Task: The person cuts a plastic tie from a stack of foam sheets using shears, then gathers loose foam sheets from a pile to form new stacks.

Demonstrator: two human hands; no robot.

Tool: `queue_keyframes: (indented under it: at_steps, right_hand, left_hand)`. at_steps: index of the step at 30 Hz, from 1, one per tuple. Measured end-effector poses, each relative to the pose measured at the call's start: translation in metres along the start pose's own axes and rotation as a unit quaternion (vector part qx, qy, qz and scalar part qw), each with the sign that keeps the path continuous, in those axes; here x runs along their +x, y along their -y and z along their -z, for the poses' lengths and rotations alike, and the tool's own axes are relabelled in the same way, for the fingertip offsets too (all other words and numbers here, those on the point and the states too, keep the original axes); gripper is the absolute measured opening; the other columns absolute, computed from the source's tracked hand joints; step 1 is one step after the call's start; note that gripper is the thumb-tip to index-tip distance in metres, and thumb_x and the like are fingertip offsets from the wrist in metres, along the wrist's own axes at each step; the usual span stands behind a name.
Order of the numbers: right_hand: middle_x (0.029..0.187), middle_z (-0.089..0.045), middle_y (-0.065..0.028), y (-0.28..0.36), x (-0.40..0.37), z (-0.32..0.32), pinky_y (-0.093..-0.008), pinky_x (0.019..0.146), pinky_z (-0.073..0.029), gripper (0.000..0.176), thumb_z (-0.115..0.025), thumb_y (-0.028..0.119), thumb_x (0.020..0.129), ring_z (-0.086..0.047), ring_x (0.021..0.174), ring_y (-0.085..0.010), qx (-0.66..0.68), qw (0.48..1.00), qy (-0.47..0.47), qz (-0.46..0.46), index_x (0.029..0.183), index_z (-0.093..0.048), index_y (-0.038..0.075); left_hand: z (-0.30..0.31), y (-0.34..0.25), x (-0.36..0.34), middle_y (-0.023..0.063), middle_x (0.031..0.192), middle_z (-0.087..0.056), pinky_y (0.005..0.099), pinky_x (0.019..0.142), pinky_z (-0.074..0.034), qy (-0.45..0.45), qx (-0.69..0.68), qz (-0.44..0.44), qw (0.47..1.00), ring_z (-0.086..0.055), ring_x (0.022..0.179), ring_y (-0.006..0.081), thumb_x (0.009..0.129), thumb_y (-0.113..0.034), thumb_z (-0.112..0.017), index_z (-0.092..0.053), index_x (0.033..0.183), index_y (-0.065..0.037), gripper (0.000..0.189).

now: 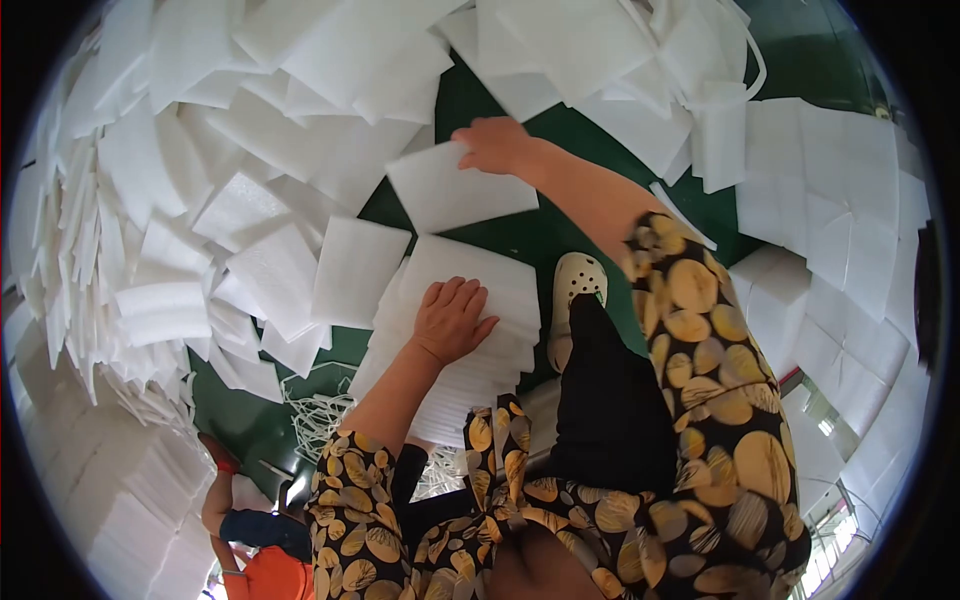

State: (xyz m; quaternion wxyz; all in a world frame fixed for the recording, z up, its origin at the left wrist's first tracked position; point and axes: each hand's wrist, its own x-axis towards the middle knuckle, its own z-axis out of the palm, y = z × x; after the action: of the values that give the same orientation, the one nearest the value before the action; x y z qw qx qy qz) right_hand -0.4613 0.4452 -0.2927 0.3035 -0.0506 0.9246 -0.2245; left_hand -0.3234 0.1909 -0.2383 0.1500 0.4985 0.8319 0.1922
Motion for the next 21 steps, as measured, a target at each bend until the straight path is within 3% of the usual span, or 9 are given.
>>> queue_keyframes:
  at_steps: [3, 6, 8, 11, 13, 15, 17, 19, 21]
  right_hand:
    - [0.11, -0.065, -0.0132, -0.038, -0.047, -0.003, -0.0379, 0.09, -0.047, 0.042, -0.058, 0.038, 0.087, -0.061, 0.105, -0.0267, 0.172, 0.963, -0.178, -0.111, 0.121, -0.06, 0.012]
    - [0.113, -0.065, -0.0128, -0.064, -0.069, -0.064, -0.0376, 0.091, -0.046, 0.037, -0.05, 0.038, 0.092, -0.06, 0.108, -0.0287, 0.454, 0.876, -0.121, -0.114, 0.117, -0.062, 0.013]
    - [0.118, -0.063, -0.0117, -0.034, -0.093, -0.1, -0.035, 0.097, -0.043, 0.04, -0.047, 0.039, 0.095, -0.059, 0.11, -0.0265, 0.332, 0.94, -0.054, -0.061, 0.12, -0.06, 0.01]
    - [0.107, -0.063, -0.0123, 0.009, -0.103, -0.158, -0.0403, 0.092, -0.044, 0.027, -0.05, 0.03, 0.092, -0.057, 0.104, -0.0329, 0.22, 0.972, 0.082, 0.012, 0.107, -0.063, 0.012]
    - [0.099, -0.059, -0.0126, 0.025, -0.121, -0.148, -0.0422, 0.087, -0.045, 0.021, -0.056, 0.023, 0.084, -0.057, 0.096, -0.0332, 0.093, 0.994, -0.057, 0.024, 0.101, -0.061, 0.011]
    - [0.094, -0.056, -0.0118, -0.009, -0.115, -0.131, -0.0406, 0.083, -0.046, 0.027, -0.063, 0.022, 0.078, -0.057, 0.092, -0.0303, 0.052, 0.964, -0.259, -0.001, 0.101, -0.06, 0.01]
    - [0.113, -0.05, -0.0184, -0.049, -0.121, -0.077, -0.0467, 0.087, -0.041, 0.055, -0.071, 0.028, 0.072, -0.048, 0.108, -0.0361, -0.054, 0.894, -0.426, -0.13, 0.119, -0.05, 0.008]
    - [0.139, -0.033, -0.0234, -0.105, -0.122, -0.061, -0.05, 0.102, -0.031, 0.079, -0.071, 0.031, 0.075, -0.03, 0.131, -0.0419, -0.135, 0.859, -0.383, -0.311, 0.139, -0.034, 0.005]
    - [0.138, -0.037, -0.0254, -0.177, -0.122, -0.068, -0.05, 0.103, -0.032, 0.069, -0.064, 0.027, 0.081, -0.029, 0.133, -0.0416, -0.238, 0.827, -0.318, -0.398, 0.14, -0.034, 0.007]
  left_hand:
    - [-0.002, -0.001, -0.002, 0.0088, 0.112, -0.058, 0.0391, 0.089, -0.038, 0.0, -0.012, 0.002, 1.0, -0.052, 0.105, 0.0267, 0.076, -0.031, -0.069, -0.058, 0.108, -0.006, 0.042]
    - [-0.007, -0.002, -0.003, 0.0098, 0.117, -0.057, 0.0416, 0.094, -0.035, 0.009, -0.029, -0.003, 1.0, -0.051, 0.11, 0.0266, 0.075, -0.03, -0.07, -0.057, 0.111, -0.008, 0.045]
    - [-0.013, -0.005, -0.01, 0.0112, 0.122, -0.055, 0.0457, 0.099, -0.03, -0.181, 0.083, -0.071, 0.978, -0.048, 0.116, 0.0265, 0.074, -0.029, -0.07, -0.056, 0.116, -0.01, 0.048]
    - [0.012, -0.021, 0.012, 0.0103, 0.124, -0.054, 0.0489, 0.102, -0.026, -0.093, 0.047, -0.056, 0.993, -0.046, 0.119, 0.0274, 0.076, -0.028, -0.068, -0.055, 0.119, -0.011, 0.047]
    - [0.01, -0.012, 0.016, 0.0086, 0.115, -0.058, 0.048, 0.097, -0.032, 0.064, -0.005, -0.023, 0.998, -0.051, 0.109, 0.0284, 0.077, -0.027, -0.065, -0.058, 0.111, -0.008, 0.039]
    - [0.006, -0.002, 0.014, 0.0085, 0.112, -0.059, 0.0467, 0.094, -0.034, 0.042, -0.013, -0.037, 0.998, -0.052, 0.106, 0.0284, 0.077, -0.027, -0.065, -0.059, 0.108, -0.007, 0.038]
    - [0.004, 0.002, 0.015, 0.0084, 0.109, -0.06, 0.0454, 0.091, -0.036, 0.021, -0.025, -0.047, 0.998, -0.053, 0.103, 0.0285, 0.077, -0.027, -0.065, -0.059, 0.106, -0.006, 0.036]
    - [0.004, 0.001, 0.013, 0.0083, 0.11, -0.06, 0.0426, 0.088, -0.037, 0.01, -0.006, -0.043, 0.999, -0.053, 0.103, 0.0284, 0.076, -0.027, -0.065, -0.06, 0.105, -0.005, 0.037]
    - [0.004, -0.002, 0.015, 0.0084, 0.108, -0.06, 0.0414, 0.087, -0.038, 0.005, -0.004, -0.046, 0.999, -0.053, 0.102, 0.028, 0.075, -0.027, -0.066, -0.06, 0.104, -0.005, 0.037]
